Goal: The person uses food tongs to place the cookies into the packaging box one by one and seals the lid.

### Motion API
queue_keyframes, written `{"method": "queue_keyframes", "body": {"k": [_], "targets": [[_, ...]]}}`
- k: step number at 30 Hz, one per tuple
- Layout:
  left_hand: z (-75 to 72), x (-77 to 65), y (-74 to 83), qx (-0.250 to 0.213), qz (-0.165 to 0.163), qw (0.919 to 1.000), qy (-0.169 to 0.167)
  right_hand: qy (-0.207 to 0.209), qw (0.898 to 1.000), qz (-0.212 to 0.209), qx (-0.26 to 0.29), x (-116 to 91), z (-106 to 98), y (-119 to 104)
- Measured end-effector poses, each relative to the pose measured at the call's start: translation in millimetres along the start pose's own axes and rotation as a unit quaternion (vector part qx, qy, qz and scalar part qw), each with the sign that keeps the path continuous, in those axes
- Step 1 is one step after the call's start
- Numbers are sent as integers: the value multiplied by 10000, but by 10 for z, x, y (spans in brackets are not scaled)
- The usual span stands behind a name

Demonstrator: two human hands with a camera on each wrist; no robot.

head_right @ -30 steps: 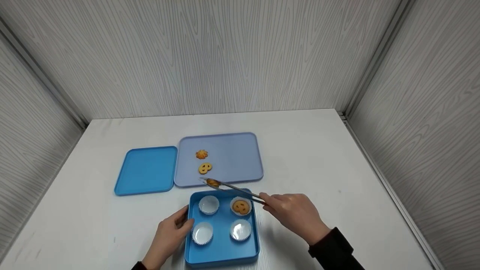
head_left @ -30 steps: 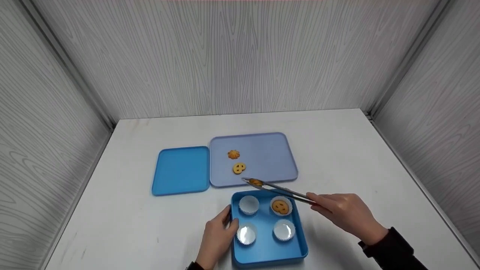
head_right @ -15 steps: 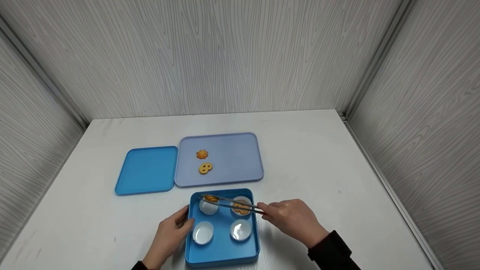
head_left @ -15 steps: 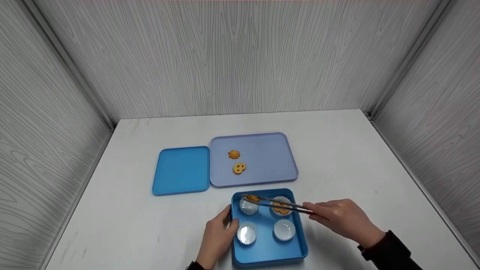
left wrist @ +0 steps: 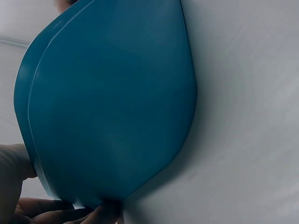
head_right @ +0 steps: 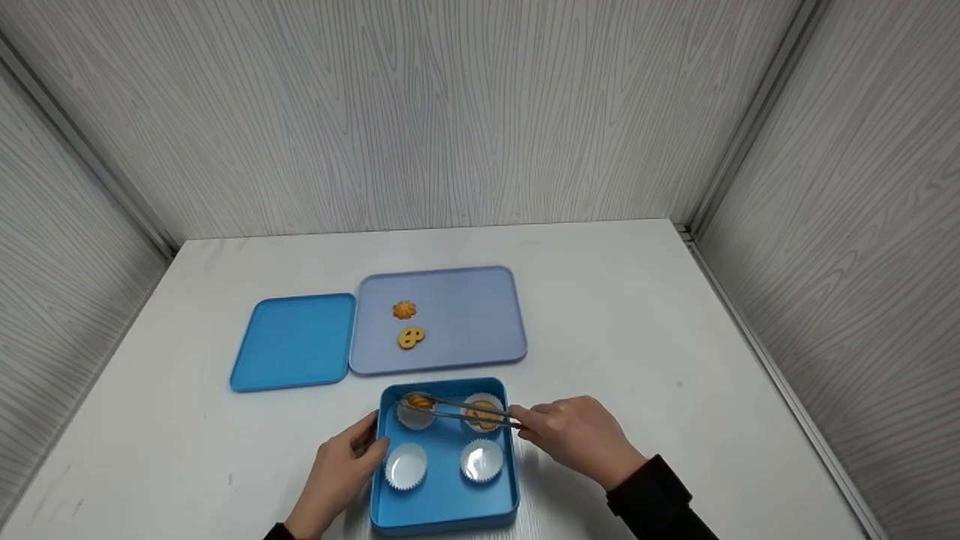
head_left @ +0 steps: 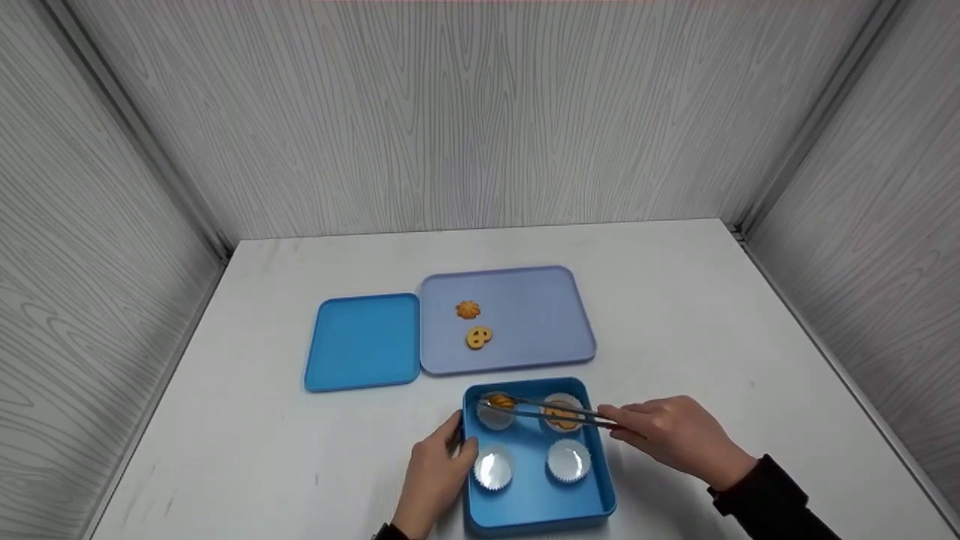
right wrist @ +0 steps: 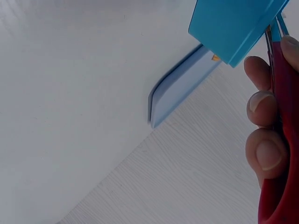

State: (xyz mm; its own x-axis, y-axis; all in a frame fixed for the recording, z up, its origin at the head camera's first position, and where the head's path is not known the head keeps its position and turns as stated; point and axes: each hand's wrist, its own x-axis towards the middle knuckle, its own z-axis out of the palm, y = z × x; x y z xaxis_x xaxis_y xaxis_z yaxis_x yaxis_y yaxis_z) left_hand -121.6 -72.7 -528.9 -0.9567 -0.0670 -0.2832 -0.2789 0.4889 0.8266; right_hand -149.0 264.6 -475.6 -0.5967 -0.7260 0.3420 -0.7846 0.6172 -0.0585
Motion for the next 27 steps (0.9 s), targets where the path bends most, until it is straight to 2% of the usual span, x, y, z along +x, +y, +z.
{"method": "queue_keyframes", "body": {"k": [10, 27], "targets": [[-15, -32, -27, -136, 360, 9993, 24, 102, 9999, -58, -9, 29, 26, -10], [-22, -6, -33, -80, 254, 9996, -52, -55, 9999, -25, 89, 21, -14, -20]]}}
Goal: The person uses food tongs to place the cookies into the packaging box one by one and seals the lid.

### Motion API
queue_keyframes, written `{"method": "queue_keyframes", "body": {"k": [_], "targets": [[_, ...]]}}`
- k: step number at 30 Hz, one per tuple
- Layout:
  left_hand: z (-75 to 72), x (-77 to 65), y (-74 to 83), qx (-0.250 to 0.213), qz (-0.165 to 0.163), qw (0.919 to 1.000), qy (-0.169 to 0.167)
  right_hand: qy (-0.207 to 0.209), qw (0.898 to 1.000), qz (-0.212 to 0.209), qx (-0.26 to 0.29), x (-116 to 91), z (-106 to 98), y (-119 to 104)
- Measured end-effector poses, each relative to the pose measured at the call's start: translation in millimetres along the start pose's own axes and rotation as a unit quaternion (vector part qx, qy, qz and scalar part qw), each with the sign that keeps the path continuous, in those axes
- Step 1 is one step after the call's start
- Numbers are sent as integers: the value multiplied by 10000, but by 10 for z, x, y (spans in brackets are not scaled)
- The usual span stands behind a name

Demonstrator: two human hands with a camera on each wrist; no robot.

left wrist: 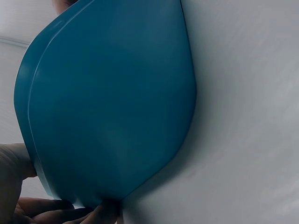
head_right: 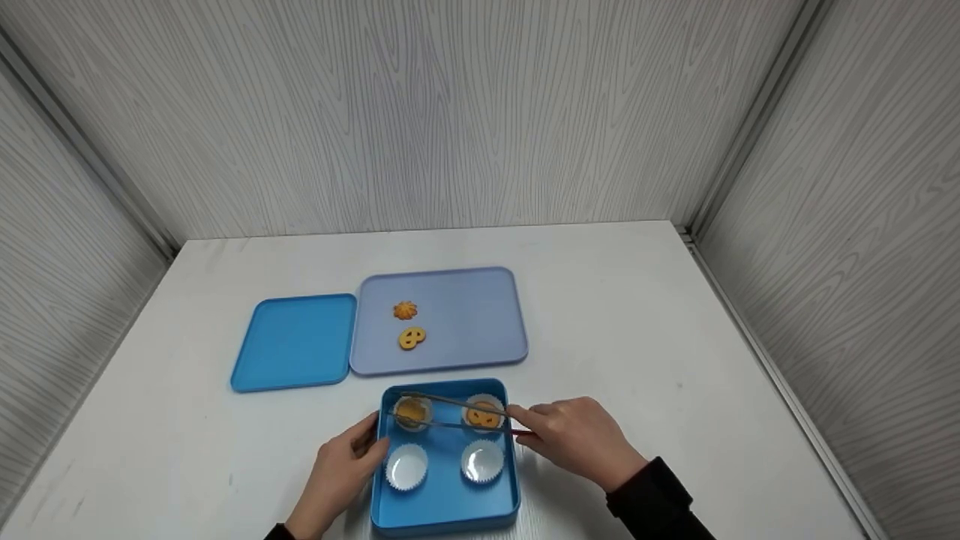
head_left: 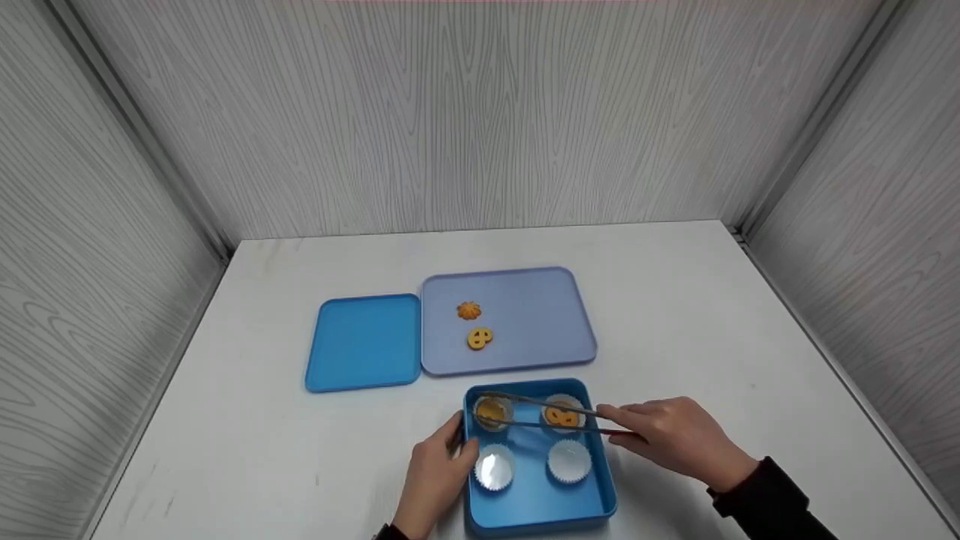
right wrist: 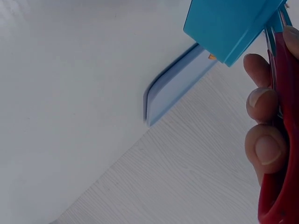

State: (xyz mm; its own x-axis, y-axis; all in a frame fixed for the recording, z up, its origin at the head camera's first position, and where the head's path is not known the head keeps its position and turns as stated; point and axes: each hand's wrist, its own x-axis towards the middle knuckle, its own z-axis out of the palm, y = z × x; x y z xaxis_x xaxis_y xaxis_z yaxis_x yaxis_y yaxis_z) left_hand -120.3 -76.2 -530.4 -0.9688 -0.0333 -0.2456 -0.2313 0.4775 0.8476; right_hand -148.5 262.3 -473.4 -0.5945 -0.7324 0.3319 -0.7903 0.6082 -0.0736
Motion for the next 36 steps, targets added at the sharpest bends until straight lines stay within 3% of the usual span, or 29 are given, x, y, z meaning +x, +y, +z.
{"method": "queue_keyframes", "body": {"k": [6, 13, 27, 36], "targets": [[7, 8, 6, -22, -38, 10000, 9, -13, 10000, 74, 62, -26, -38, 31], [5, -24, -29, -103, 231, 9996, 93, 272, 9996, -77, -11, -77, -68, 66], [13, -21, -3, -96, -3, 9999, 85, 641, 9973, -135, 316, -116, -156, 132], [6, -21, -38, -95, 207, 9997, 52, 871, 9958, -8, 280, -80, -194, 169]]}}
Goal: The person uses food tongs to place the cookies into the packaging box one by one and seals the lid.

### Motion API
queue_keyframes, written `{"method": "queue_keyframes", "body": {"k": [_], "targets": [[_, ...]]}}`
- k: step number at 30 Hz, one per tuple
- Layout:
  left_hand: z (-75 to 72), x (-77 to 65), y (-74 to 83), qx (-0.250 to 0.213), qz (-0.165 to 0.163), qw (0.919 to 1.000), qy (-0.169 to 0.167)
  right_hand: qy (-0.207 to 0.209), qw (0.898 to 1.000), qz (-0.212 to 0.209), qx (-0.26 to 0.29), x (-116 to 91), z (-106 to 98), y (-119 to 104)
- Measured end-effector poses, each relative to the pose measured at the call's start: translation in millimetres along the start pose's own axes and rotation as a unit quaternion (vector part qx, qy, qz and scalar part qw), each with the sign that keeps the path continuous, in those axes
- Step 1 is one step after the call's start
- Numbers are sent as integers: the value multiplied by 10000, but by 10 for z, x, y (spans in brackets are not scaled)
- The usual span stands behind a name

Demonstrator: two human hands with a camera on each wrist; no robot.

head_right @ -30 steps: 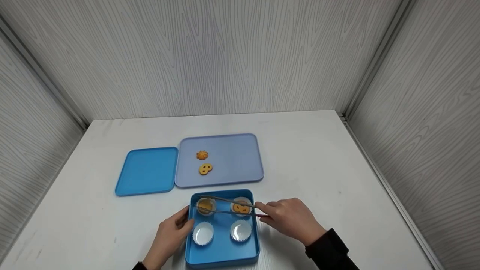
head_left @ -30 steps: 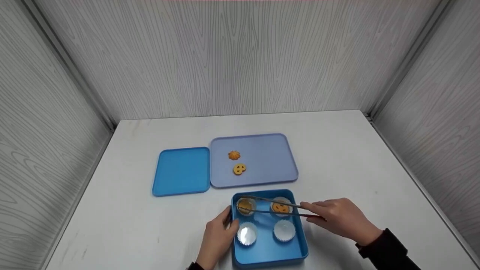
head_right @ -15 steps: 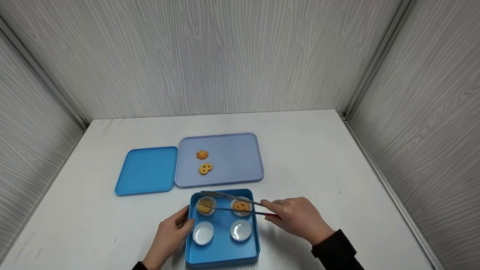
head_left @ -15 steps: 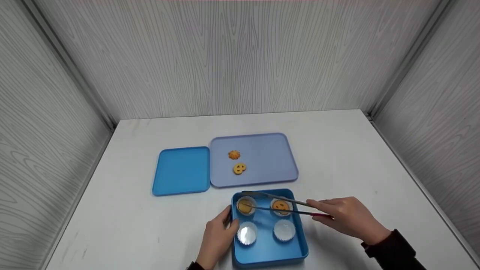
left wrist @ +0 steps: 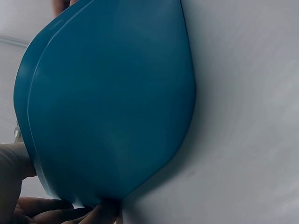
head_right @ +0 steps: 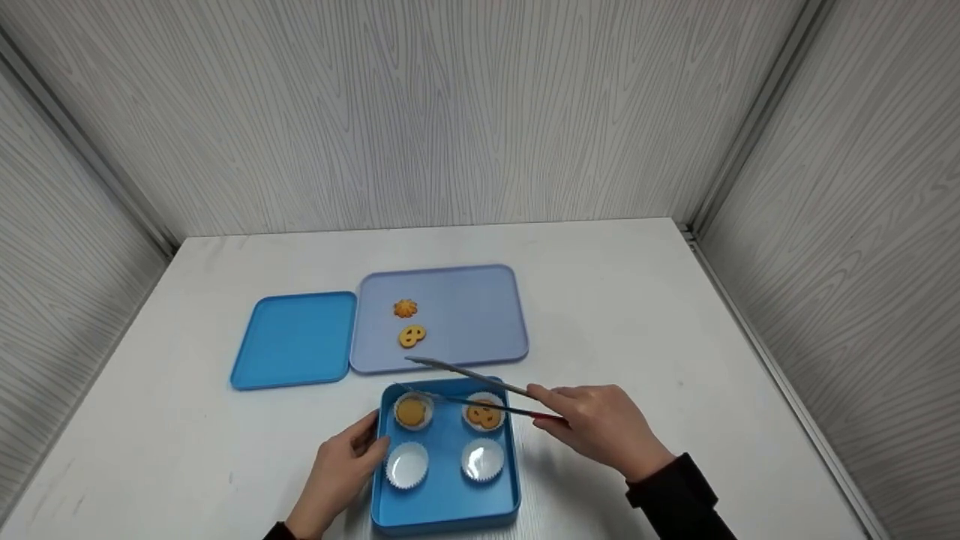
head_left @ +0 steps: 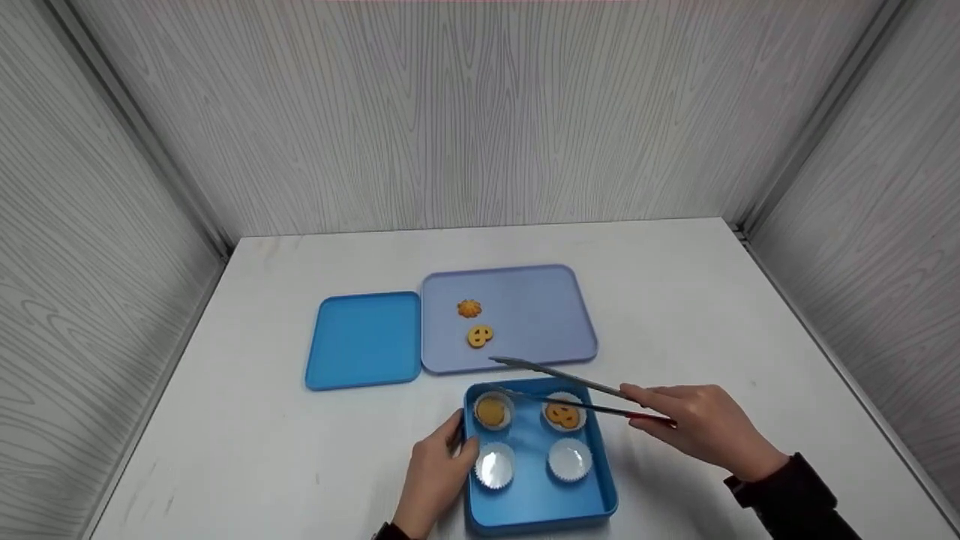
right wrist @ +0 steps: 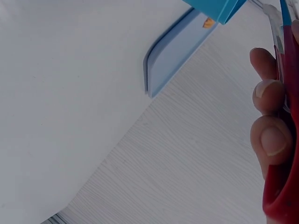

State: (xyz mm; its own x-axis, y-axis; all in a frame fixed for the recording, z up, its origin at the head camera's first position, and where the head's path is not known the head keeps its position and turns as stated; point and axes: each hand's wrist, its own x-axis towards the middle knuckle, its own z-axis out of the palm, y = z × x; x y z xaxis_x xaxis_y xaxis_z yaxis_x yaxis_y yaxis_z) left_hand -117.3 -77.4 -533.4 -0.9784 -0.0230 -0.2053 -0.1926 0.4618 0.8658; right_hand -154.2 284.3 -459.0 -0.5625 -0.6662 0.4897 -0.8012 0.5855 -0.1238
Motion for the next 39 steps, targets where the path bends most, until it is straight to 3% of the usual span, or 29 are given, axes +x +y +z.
{"method": "queue_keyframes", "body": {"k": [19, 25, 33, 39], "targets": [[8, 23, 33, 12, -268, 9996, -62, -27, 9975, 493, -514, 179, 98, 135], [3, 23, 38, -9, -309, 9995, -89, -456, 9943, 823, -506, 322, 101, 154], [13, 13, 42, -1, -307, 9995, 6, -1172, 9838, 1251, -524, 518, 144, 178], [20, 14, 52, 21, -345, 9994, 44, -1480, 9763, 1515, -444, 616, 229, 208]]}}
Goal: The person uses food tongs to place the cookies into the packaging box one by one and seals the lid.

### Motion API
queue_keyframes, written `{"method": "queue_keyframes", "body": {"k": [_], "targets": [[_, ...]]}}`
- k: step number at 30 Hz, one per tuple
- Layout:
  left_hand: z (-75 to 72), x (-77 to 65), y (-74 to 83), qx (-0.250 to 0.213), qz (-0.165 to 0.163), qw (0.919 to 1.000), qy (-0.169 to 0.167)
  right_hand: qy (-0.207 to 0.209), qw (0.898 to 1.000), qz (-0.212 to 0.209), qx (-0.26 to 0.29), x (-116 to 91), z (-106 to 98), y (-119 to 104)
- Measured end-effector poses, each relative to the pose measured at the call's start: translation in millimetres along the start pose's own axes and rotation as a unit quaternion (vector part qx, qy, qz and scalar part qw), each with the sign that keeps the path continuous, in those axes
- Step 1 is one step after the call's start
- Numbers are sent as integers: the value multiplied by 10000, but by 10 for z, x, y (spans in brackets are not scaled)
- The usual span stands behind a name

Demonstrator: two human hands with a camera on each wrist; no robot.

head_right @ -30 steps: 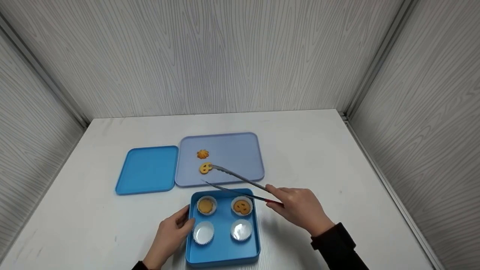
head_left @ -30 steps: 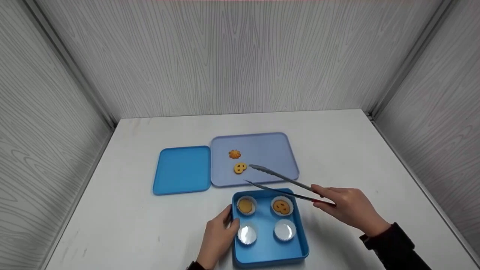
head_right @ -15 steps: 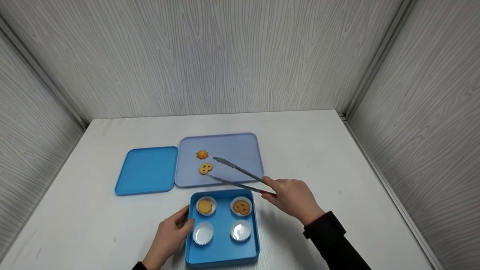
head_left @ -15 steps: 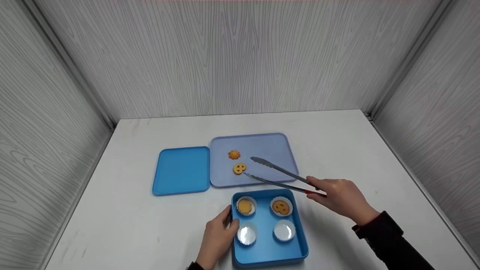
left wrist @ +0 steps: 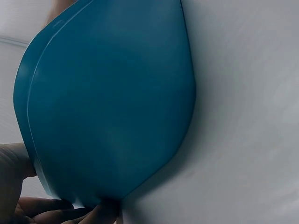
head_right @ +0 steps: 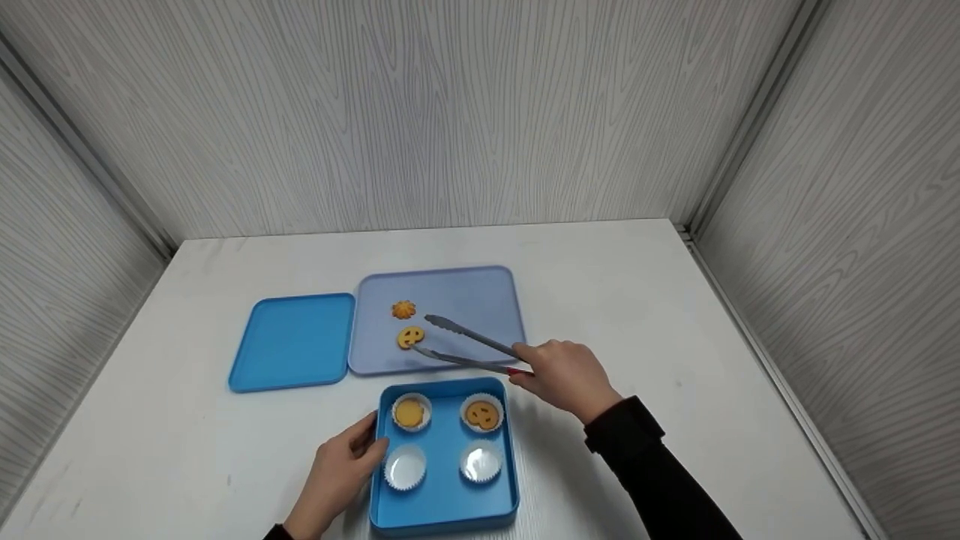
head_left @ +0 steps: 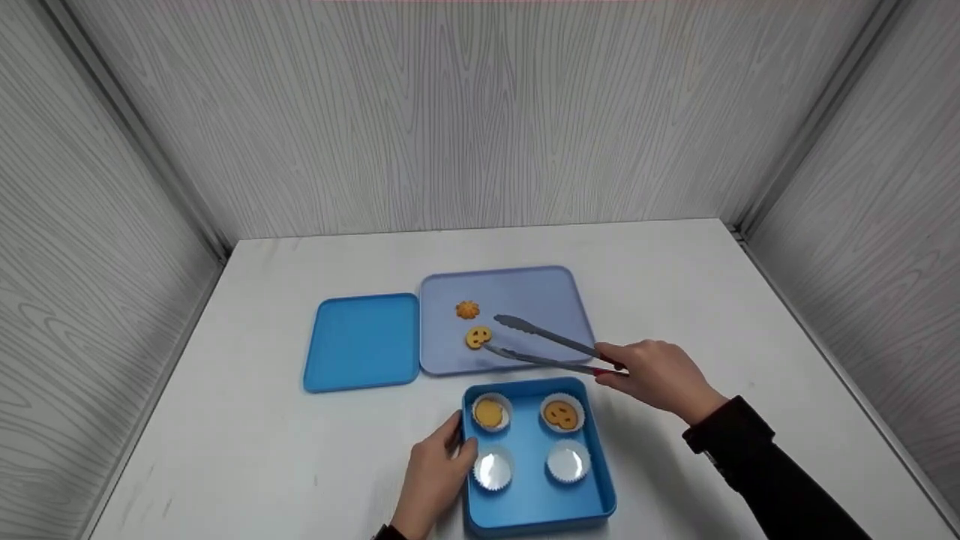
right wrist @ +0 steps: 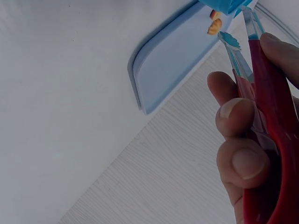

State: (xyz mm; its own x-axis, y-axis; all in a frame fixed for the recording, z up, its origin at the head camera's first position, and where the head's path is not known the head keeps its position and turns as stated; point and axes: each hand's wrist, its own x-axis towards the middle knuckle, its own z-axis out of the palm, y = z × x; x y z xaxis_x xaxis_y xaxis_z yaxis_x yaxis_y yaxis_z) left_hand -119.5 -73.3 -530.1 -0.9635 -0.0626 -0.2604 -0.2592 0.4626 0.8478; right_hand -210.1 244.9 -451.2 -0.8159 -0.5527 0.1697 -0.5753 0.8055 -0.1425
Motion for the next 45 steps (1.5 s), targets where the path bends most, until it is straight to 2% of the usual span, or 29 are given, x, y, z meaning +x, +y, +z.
{"method": "queue_keyframes", "body": {"k": [7, 15, 31, 45], "targets": [[-1, 16, 5, 15, -94, 9999, -74, -192, 9995, -46, 229, 136, 56, -11], [-1, 10, 2, 20, -2, 10000, -48, -301, 9994, -94, 146, 222, 99, -36], [9, 16, -3, -57, -101, 9999, -68, -244, 9992, -41, 326, 291, 184, -47], [9, 9, 4, -41, -142, 9998, -118, -149, 9992, -94, 359, 267, 230, -52]]}}
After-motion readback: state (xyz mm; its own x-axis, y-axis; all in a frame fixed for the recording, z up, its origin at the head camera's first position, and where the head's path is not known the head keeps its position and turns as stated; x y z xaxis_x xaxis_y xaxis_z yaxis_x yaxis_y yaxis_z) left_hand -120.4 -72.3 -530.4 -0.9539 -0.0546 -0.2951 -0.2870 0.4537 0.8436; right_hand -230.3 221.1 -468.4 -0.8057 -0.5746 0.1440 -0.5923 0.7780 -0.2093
